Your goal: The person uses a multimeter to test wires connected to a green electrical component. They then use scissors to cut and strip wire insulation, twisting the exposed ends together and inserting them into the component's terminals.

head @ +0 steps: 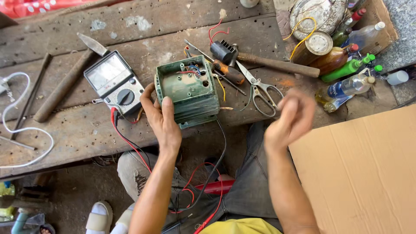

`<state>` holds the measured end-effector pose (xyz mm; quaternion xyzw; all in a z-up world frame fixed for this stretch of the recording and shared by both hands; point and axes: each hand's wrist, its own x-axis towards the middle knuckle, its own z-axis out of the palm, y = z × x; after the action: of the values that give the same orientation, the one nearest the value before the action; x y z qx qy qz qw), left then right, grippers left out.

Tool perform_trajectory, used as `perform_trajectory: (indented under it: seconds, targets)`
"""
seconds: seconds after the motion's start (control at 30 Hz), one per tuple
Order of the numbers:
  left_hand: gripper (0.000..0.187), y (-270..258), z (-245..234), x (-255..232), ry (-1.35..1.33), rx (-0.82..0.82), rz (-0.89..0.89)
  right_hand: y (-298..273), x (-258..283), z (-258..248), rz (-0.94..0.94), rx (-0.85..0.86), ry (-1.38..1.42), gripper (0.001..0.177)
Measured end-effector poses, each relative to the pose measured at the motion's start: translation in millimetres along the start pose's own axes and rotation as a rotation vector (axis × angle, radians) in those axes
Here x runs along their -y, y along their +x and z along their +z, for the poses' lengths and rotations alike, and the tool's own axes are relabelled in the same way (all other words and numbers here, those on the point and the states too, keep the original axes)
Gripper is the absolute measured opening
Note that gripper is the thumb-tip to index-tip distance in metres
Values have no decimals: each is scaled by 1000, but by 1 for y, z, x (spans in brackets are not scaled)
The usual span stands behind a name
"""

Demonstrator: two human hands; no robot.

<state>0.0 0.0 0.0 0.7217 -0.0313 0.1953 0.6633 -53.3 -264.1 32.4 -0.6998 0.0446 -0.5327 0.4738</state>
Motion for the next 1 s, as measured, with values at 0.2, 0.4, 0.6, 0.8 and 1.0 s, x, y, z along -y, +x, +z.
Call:
perform_trajectory:
  seconds: [0.2, 0.4, 0.6, 0.8, 1.0]
  targets:
    - [40, 17, 26, 33, 53, -274, 107, -32, -97, 22, -386, 586, -575, 62]
    - [32, 44, 2, 9, 35, -263, 95, -27, -114, 2, -361, 542, -637, 18]
    - [24, 82, -29, 31, -101, -62, 13, -16, -102, -37, -339, 532, -595, 21]
    - [37, 110, -19, 23, -129, 266, 14, -58, -91, 7, -253, 791, -260, 37]
    - [40, 141, -13, 21, -213, 446, -125, -58, -56, 30, -397, 896, -414, 37]
